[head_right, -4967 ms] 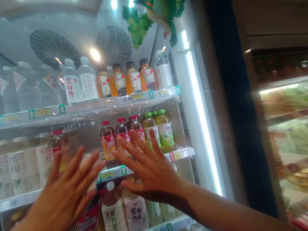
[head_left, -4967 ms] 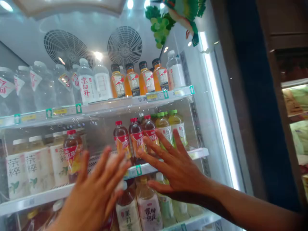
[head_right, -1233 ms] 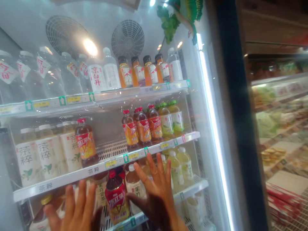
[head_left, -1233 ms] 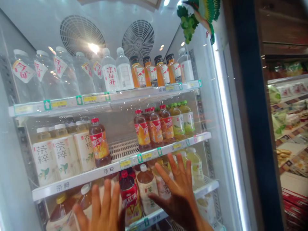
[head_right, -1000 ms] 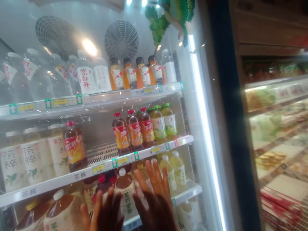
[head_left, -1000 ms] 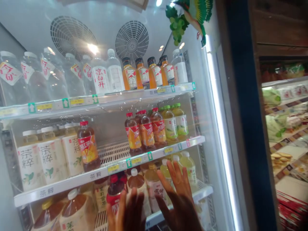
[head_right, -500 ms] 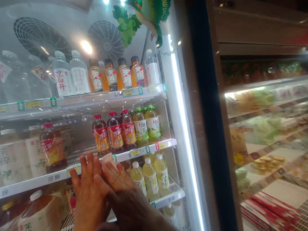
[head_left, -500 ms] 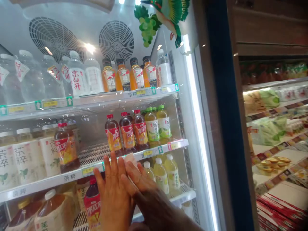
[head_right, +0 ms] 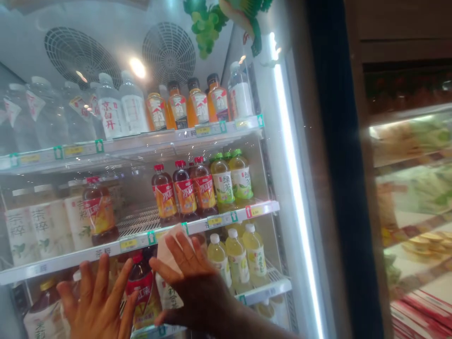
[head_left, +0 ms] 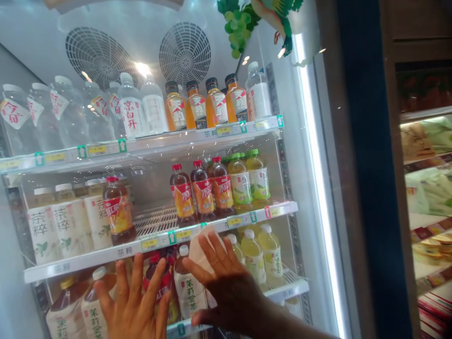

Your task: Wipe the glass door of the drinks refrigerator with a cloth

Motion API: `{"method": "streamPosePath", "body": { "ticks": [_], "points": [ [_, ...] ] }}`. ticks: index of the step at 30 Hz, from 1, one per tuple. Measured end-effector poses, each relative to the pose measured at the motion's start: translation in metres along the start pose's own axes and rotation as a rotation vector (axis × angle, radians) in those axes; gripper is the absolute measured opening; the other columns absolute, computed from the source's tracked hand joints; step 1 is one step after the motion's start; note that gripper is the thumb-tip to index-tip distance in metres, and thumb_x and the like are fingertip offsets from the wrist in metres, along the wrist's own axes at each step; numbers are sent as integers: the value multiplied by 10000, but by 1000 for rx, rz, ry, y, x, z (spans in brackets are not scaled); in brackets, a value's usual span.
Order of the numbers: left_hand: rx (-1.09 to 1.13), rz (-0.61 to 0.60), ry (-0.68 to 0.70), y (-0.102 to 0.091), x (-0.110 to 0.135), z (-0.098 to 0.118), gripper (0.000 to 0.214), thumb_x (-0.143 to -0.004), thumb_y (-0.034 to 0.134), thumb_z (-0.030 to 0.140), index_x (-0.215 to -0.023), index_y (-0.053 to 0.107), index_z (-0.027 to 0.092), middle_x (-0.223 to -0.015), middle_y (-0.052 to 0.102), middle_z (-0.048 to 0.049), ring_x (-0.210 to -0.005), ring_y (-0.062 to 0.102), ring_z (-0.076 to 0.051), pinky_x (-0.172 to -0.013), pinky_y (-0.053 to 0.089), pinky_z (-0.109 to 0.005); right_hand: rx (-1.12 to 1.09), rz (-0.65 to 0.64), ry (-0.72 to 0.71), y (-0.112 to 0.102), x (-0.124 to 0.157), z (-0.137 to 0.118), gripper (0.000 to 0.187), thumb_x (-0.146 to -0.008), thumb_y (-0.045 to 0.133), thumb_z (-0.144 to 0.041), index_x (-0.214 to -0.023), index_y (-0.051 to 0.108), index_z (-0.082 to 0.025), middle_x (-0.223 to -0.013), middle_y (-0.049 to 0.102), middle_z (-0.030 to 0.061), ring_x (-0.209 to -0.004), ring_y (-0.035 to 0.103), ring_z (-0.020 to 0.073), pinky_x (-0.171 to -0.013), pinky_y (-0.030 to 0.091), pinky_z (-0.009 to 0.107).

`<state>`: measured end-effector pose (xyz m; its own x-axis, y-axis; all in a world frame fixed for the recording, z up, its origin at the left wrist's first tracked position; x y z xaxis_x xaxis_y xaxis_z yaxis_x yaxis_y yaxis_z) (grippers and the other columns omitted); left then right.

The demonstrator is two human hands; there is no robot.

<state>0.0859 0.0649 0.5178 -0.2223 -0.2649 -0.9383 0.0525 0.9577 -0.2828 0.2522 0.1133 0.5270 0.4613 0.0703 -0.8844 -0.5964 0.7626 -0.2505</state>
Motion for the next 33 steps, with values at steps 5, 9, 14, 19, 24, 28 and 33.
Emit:
{"method": "streamPosePath", "body": {
  "ticks": [5,9,14,19,24,28,33],
  "points": [
    [17,-9,0,7,6,-4,694,-992,479,484,-1615,184,404,-1740,59,1,-1611,-3,-300,-1256,-76,-656,118,-42,74,-5,3,25,1033,-925,293,-809,-1634,186,-66,-1718,41,181,-1600,20,361,-1296,121,572],
    [28,-30,6,7,13,-8,694,-992,496,461,-1612,188,410,-1737,59,26,-1612,6,-277,-1271,-65,-625,98,-132,-233,9,30,-20,1019,-950,241,-807,-1614,241,-35,-1717,160,138,-1599,139,285,-1325,104,428],
    [13,-37,30,10,30,-15,732,-972,560,401,-1611,204,395,-1727,102,39,-1612,43,-236,-1289,-49,-585,157,-95,-17,5,12,5,976,-983,263,-751,-1638,99,-46,-1725,94,118,-1608,54,274,-1322,107,478],
    [-12,-37,23,14,46,-24,823,-931,634,309,-1613,182,403,-1721,84,41,-1611,29,-225,-1294,-42,-565,69,-132,-201,24,27,-39,925,-975,296,-759,-1622,264,-98,-1705,237,68,-1595,168,236,-1263,348,390],
    [-46,-54,35,16,58,-25,886,-899,630,194,-1620,153,387,-1713,101,6,-1606,41,-254,-1284,-2,-607,102,-129,-42,30,31,-33,909,-972,422,-697,-1648,169,-144,-1711,213,59,-1605,106,236,-1284,296,446],
    [-37,-64,9,16,68,-19,941,-865,619,109,-1630,128,352,-1711,101,-33,-1601,34,-300,-1259,36,-677,157,-60,187,28,31,-28,1071,-950,437,-721,-1628,30,2,-1706,46,215,-1596,34,361,-1284,178,602],
    [3,-81,-46,19,85,-14,956,-850,629,92,-1630,133,341,-1713,94,-61,-1595,45,-335,-1240,53,-719,116,-109,-59,40,60,-69,908,-973,415,-702,-1643,198,-129,-1714,151,116,-1596,149,269,-1301,235,471]
  ]
}}
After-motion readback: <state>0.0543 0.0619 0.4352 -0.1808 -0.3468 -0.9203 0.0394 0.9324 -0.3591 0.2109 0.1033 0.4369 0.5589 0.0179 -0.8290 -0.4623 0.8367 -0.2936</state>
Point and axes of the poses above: each hand's wrist, its own x-axis away from the middle knuckle, its own y-axis out of the palm, z = x × y, the point moved 9 cm from there along -x, towards the middle knuckle
